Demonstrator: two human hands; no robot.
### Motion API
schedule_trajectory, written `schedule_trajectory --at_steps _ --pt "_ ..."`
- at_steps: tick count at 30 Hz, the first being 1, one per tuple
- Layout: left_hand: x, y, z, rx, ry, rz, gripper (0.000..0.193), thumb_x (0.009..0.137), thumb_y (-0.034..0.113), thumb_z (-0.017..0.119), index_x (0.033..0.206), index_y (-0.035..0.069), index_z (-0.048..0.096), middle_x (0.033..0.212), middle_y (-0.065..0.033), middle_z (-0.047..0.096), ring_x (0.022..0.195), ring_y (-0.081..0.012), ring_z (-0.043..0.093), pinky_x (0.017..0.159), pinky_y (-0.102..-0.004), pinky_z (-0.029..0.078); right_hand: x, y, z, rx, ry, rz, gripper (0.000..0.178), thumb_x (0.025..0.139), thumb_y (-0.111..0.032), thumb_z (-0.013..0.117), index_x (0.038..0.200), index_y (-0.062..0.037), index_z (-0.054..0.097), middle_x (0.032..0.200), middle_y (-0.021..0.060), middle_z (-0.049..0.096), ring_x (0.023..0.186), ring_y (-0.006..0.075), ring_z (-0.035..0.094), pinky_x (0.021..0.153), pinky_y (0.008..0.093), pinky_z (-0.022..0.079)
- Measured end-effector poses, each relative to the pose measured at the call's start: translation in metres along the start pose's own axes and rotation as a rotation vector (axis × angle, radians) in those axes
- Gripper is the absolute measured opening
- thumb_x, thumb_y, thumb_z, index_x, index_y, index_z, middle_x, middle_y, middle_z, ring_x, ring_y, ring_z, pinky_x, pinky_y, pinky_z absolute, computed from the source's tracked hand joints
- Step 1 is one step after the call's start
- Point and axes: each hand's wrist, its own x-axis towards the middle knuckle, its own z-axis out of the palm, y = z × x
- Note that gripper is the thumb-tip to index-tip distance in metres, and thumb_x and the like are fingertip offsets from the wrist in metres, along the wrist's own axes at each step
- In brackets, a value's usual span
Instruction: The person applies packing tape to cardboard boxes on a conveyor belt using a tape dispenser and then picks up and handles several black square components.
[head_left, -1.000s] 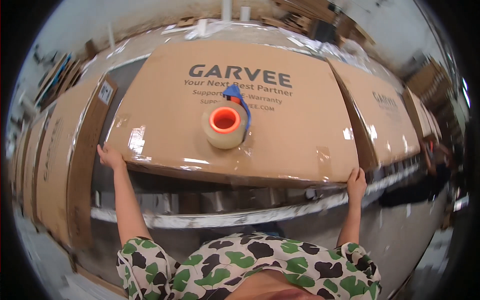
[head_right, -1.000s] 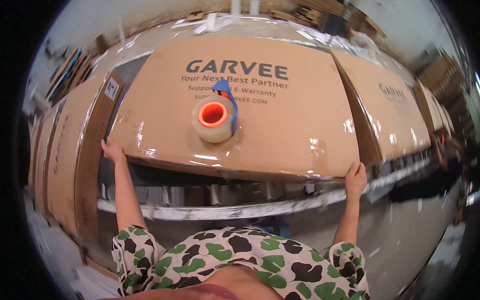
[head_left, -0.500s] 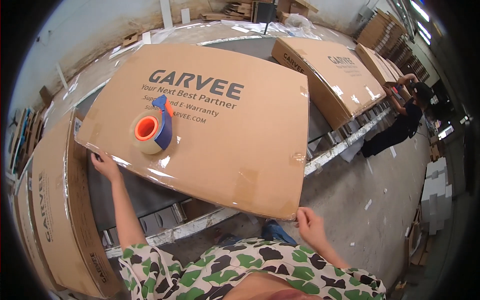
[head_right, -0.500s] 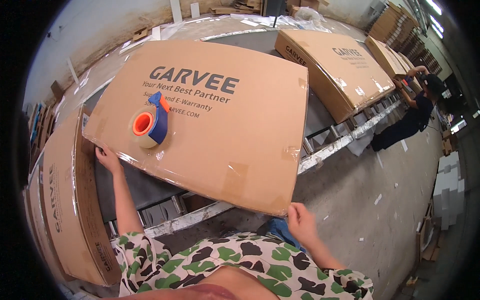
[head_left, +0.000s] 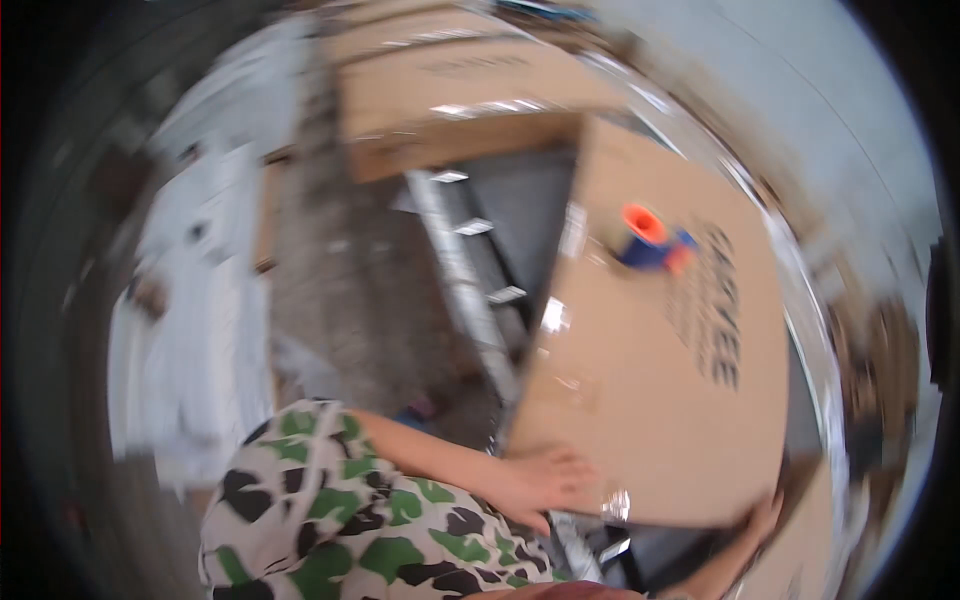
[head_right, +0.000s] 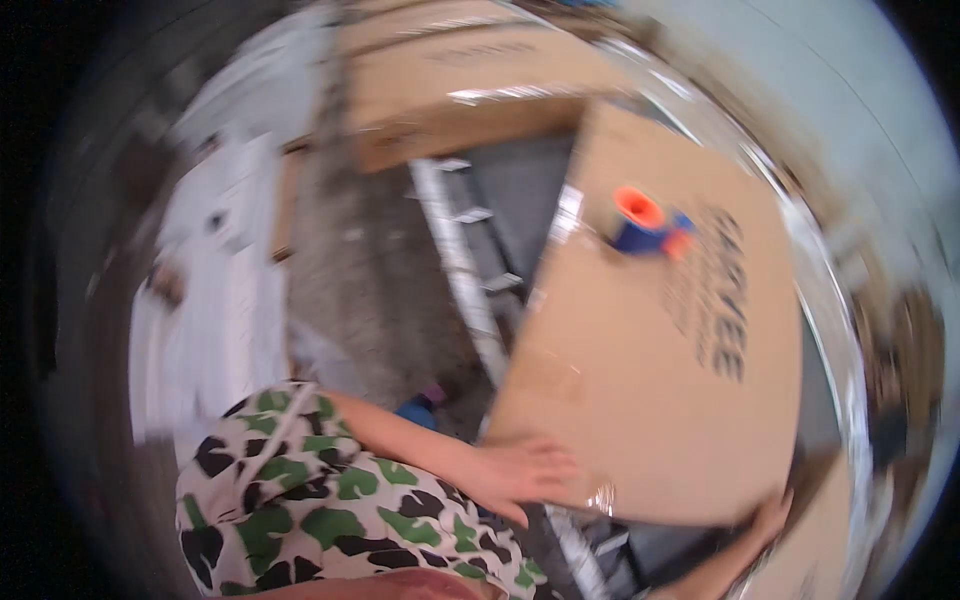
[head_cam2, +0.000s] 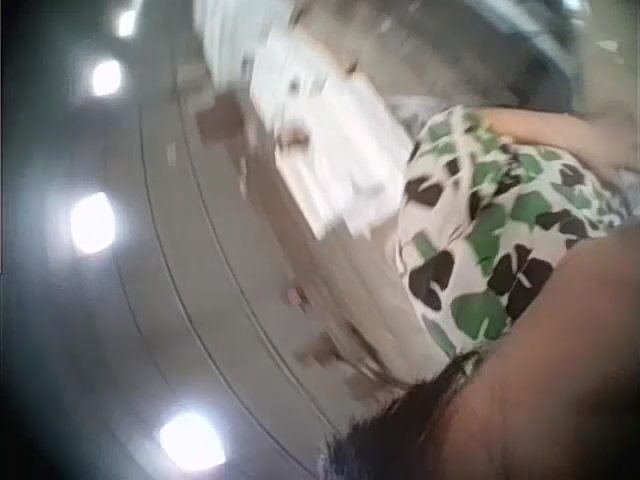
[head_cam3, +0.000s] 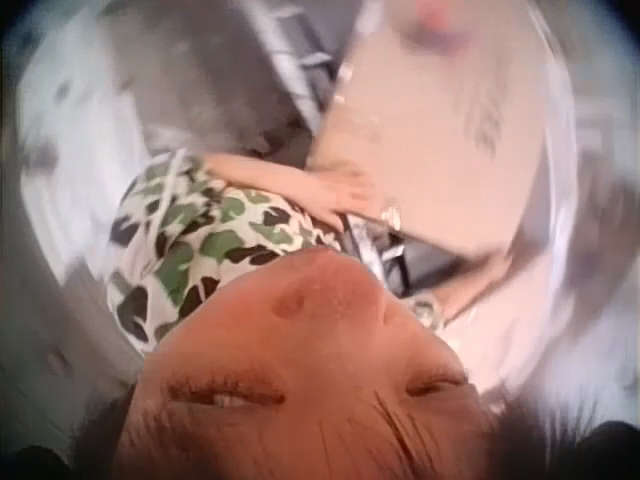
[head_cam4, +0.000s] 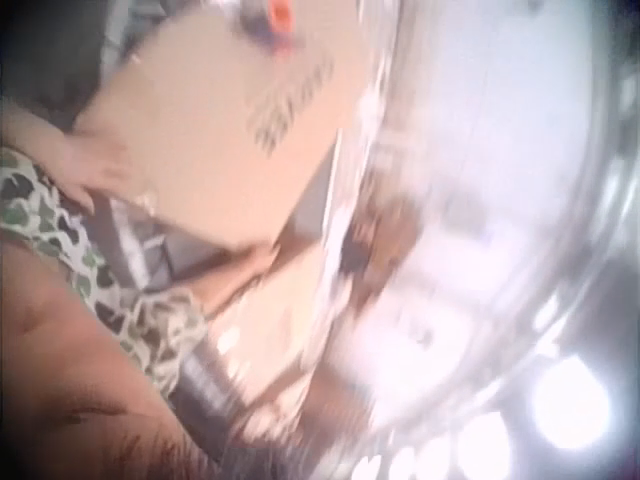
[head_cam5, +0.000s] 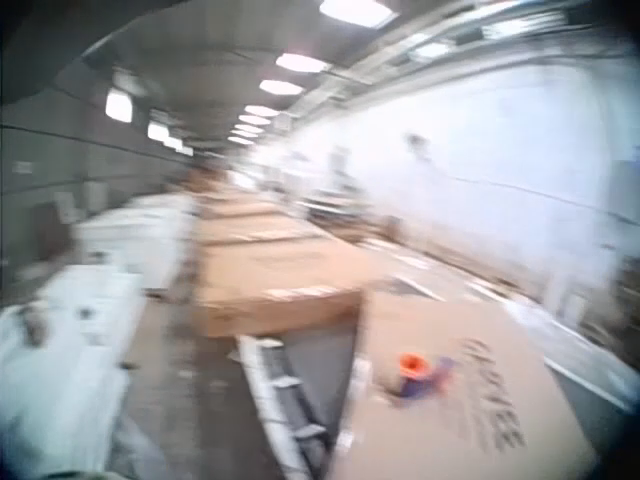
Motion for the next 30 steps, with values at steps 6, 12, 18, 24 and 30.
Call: schedule_trajectory --at_steps 6,12,18,24,30 --pt "0.020 0.032 0.064 0.542 0.201 -0.189 0.073 0.076 0.036 0.060 0.137 0.006 0.036 0.146 -0.0182 0.031 0.137 -0.0363 0.024 0.111 -0.0545 0.014 0.128 0.102 0.030 -0.470 0.102 -0.476 0.034 0.091 -0.027 0.043 0.091 0.0033 0.059 0.089 0.0233 0.063 0.082 0.0373 0.062 0.071 0.0439 0.051" --pt "-0.008 0.022 0.063 0.805 0.453 -0.145 0.058 0.081 0.022 0.048 0.137 0.008 0.038 0.137 -0.0119 0.045 0.130 -0.0308 0.038 0.107 -0.0478 0.026 0.024 0.071 0.004 -0.570 0.162 -0.295 0.038 0.086 -0.037 0.050 0.092 -0.0022 0.063 0.093 0.0173 0.066 0.080 0.0347 0.064 0.071 0.0421 0.053" --pt "-0.009 0.028 -0.003 0.528 -0.035 -0.323 0.092 0.066 0.047 0.072 0.139 0.005 0.034 0.144 -0.0186 0.031 0.134 -0.0337 0.027 0.105 -0.0473 0.026 -0.099 0.016 -0.037 -1.078 0.103 -0.615 0.030 0.087 -0.028 0.054 0.080 -0.0021 0.068 0.084 0.0123 0.070 0.075 0.0276 0.067 0.065 0.0405 0.055" --pt "-0.009 0.031 0.006 0.545 0.068 -0.337 0.092 0.069 0.051 0.070 0.139 0.002 0.033 0.144 -0.0197 0.031 0.136 -0.0344 0.025 0.107 -0.0541 0.019 -0.122 -0.105 0.037 0.036 -0.196 -0.720 0.026 0.092 -0.016 0.051 0.107 0.0027 0.062 0.102 0.0173 0.063 0.095 0.0272 0.061 0.080 0.0339 0.049" --pt "-0.007 0.025 0.008 0.665 0.092 -0.290 0.094 0.067 0.056 0.066 0.137 0.001 0.036 0.142 -0.0220 0.033 0.134 -0.0378 0.027 0.109 -0.0550 0.017 -0.189 -0.271 0.208 0.112 -0.978 -0.544 0.061 0.092 -0.051 0.048 0.109 0.0069 0.057 0.089 0.0151 0.065 0.057 0.0181 0.062 0.051 0.0273 0.047"
